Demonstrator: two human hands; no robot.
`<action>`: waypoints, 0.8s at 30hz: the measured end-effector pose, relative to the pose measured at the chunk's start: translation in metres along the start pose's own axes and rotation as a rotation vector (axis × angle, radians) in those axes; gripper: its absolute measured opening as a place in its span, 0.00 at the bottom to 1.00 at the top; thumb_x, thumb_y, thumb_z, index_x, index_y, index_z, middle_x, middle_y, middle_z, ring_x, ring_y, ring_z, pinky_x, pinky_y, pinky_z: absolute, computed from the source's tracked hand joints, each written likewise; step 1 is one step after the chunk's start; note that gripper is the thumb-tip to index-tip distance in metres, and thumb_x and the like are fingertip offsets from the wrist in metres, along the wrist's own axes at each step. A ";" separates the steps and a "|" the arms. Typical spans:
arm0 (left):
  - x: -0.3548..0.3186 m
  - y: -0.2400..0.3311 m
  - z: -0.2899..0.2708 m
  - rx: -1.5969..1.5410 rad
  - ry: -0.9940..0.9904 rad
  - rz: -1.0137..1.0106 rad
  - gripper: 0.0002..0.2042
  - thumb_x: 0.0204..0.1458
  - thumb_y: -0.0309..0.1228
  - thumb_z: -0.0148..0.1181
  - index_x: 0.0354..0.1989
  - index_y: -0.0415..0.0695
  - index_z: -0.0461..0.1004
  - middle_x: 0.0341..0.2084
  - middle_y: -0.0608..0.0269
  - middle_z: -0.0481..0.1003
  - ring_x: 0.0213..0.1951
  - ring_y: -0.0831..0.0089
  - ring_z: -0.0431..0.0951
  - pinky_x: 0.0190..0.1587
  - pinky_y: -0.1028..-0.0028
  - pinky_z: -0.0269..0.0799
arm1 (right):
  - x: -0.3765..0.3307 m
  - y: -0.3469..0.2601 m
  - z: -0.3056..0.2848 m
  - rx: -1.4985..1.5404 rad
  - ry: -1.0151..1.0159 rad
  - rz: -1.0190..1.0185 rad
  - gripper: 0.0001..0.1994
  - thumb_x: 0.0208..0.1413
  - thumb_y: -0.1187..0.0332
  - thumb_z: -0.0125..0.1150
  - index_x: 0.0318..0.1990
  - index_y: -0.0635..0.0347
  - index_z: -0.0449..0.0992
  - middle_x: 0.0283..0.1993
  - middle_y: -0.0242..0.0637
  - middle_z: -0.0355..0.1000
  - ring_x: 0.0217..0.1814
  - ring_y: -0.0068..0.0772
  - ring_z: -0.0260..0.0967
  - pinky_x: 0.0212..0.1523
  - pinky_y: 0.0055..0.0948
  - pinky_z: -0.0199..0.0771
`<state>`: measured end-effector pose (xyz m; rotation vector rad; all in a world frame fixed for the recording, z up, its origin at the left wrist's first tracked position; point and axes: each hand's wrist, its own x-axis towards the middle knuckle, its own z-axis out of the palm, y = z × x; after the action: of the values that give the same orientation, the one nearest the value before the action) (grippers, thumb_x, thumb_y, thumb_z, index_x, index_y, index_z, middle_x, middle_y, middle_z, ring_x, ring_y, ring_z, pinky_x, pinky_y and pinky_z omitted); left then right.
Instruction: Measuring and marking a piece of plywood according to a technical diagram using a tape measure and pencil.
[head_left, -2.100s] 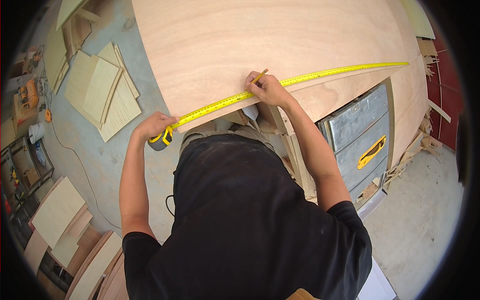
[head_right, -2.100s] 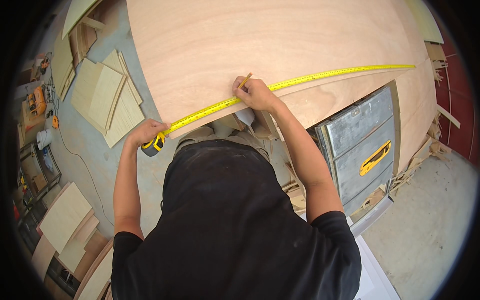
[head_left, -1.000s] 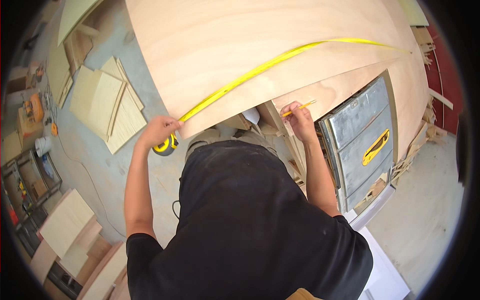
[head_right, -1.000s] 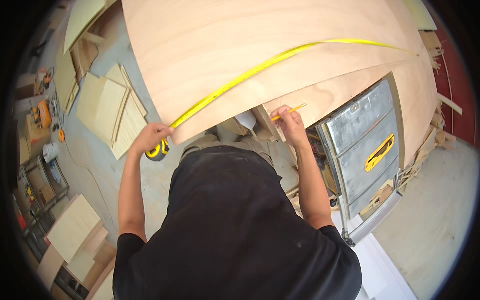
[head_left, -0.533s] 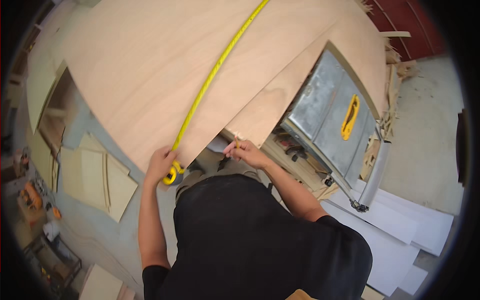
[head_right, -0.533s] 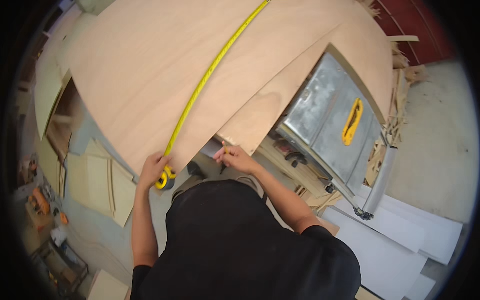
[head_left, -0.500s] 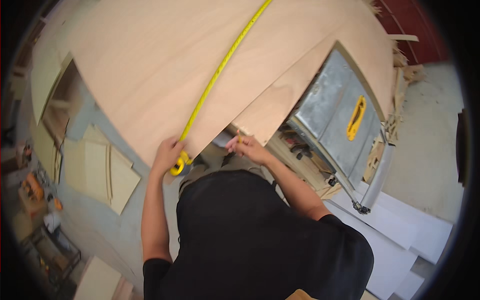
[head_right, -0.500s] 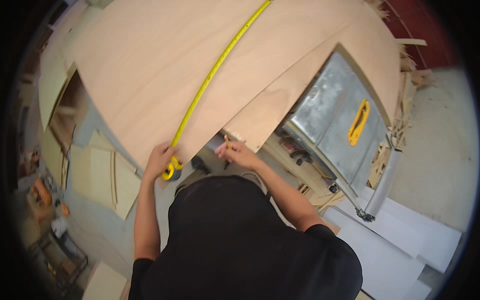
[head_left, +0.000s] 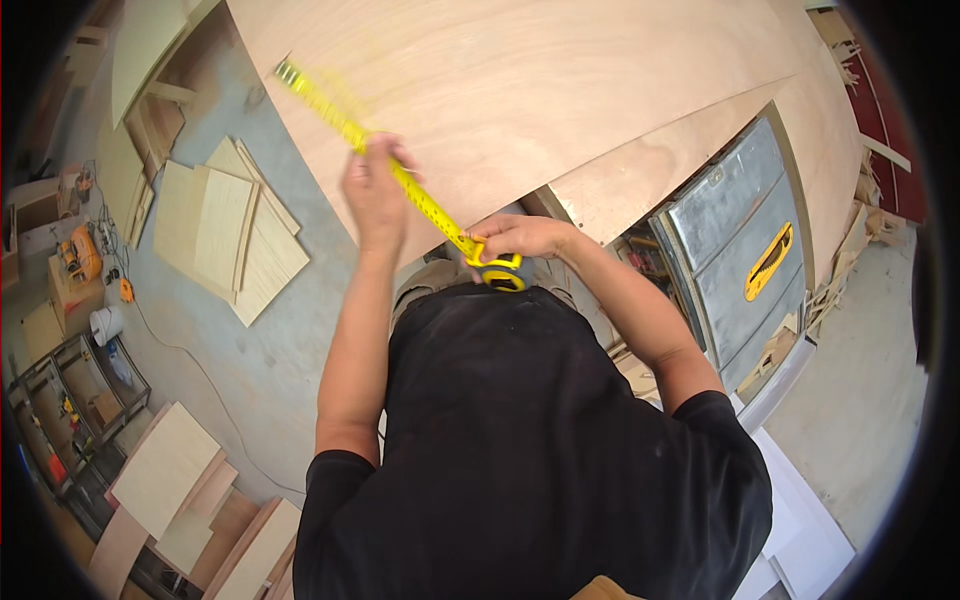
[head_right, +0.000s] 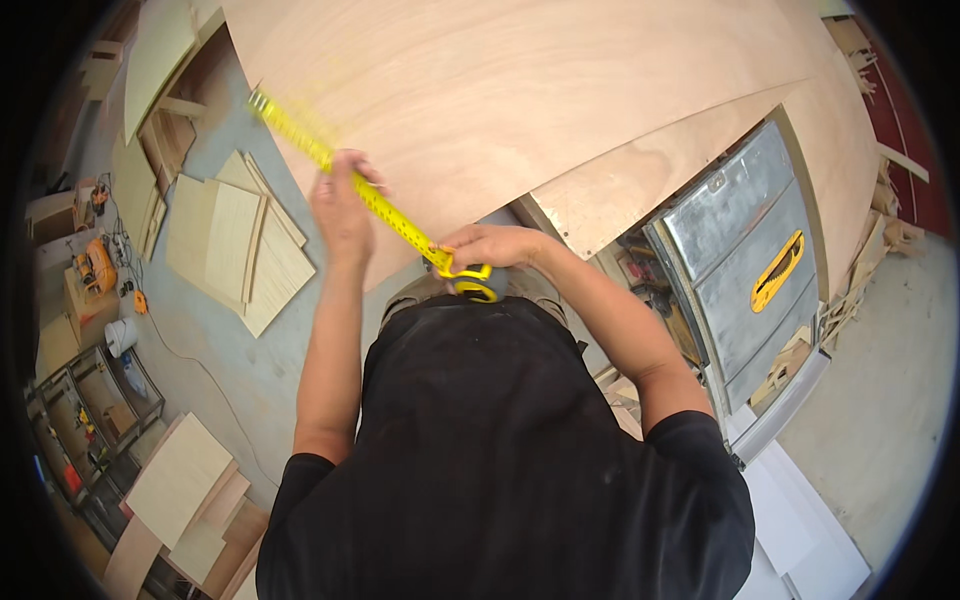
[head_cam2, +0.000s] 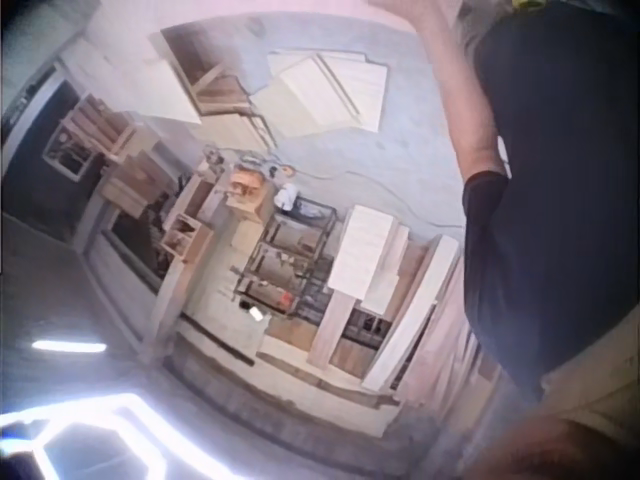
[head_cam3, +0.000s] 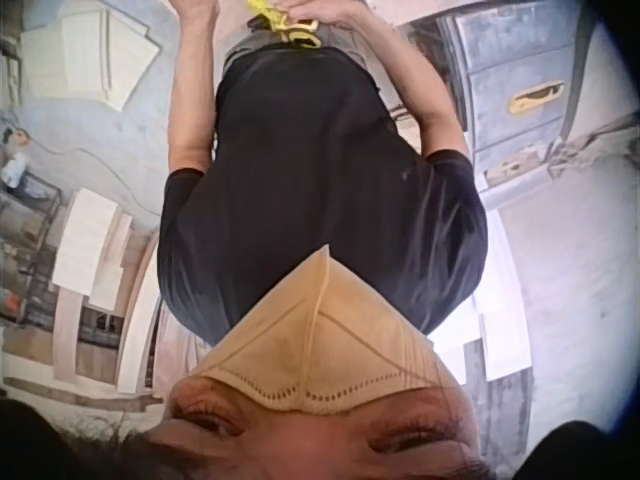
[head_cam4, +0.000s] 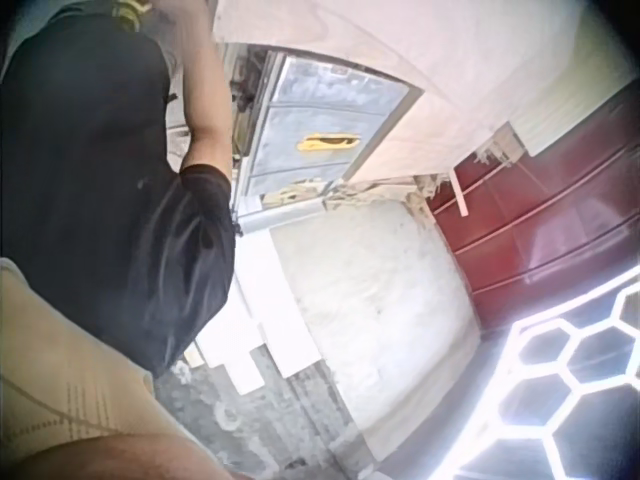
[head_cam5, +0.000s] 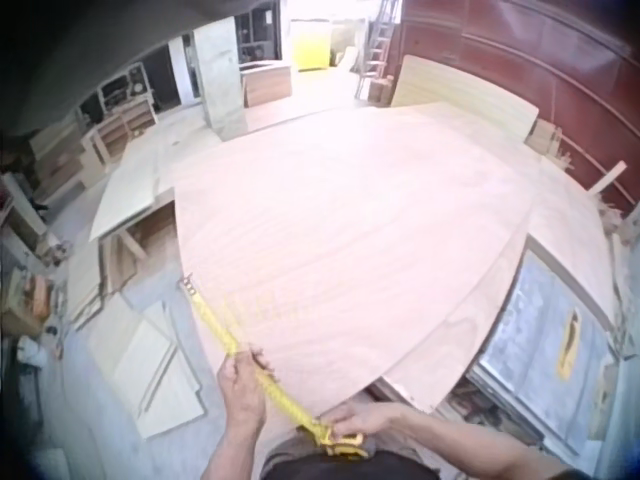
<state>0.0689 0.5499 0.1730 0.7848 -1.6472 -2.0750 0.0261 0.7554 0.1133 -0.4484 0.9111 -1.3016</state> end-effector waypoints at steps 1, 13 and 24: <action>0.009 0.003 -0.017 -0.023 0.095 0.021 0.18 0.65 0.44 0.49 0.40 0.39 0.74 0.25 0.67 0.71 0.26 0.78 0.72 0.29 0.77 0.71 | -0.006 -0.006 -0.001 -0.186 0.034 0.188 0.18 0.56 0.61 0.55 0.49 0.62 0.77 0.39 0.37 0.78 0.45 0.28 0.74 0.46 0.29 0.72; -0.033 -0.034 -0.156 -0.118 0.301 -0.379 0.19 0.64 0.47 0.51 0.48 0.44 0.75 0.32 0.73 0.68 0.30 0.80 0.66 0.32 0.75 0.65 | -0.056 -0.029 -0.027 -1.121 0.190 0.688 0.13 0.55 0.60 0.53 0.38 0.55 0.81 0.31 0.41 0.78 0.37 0.38 0.76 0.40 0.36 0.72; -0.028 -0.034 -0.149 -0.148 0.286 -0.393 0.18 0.63 0.47 0.53 0.48 0.45 0.74 0.32 0.72 0.69 0.30 0.80 0.67 0.32 0.75 0.66 | -0.055 -0.017 -0.013 -1.150 0.161 0.644 0.14 0.49 0.62 0.53 0.37 0.58 0.81 0.34 0.51 0.77 0.40 0.51 0.76 0.42 0.44 0.73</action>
<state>0.1867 0.4621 0.1219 1.3693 -1.2469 -2.1752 0.0054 0.8060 0.1358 -0.8328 1.7340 -0.1225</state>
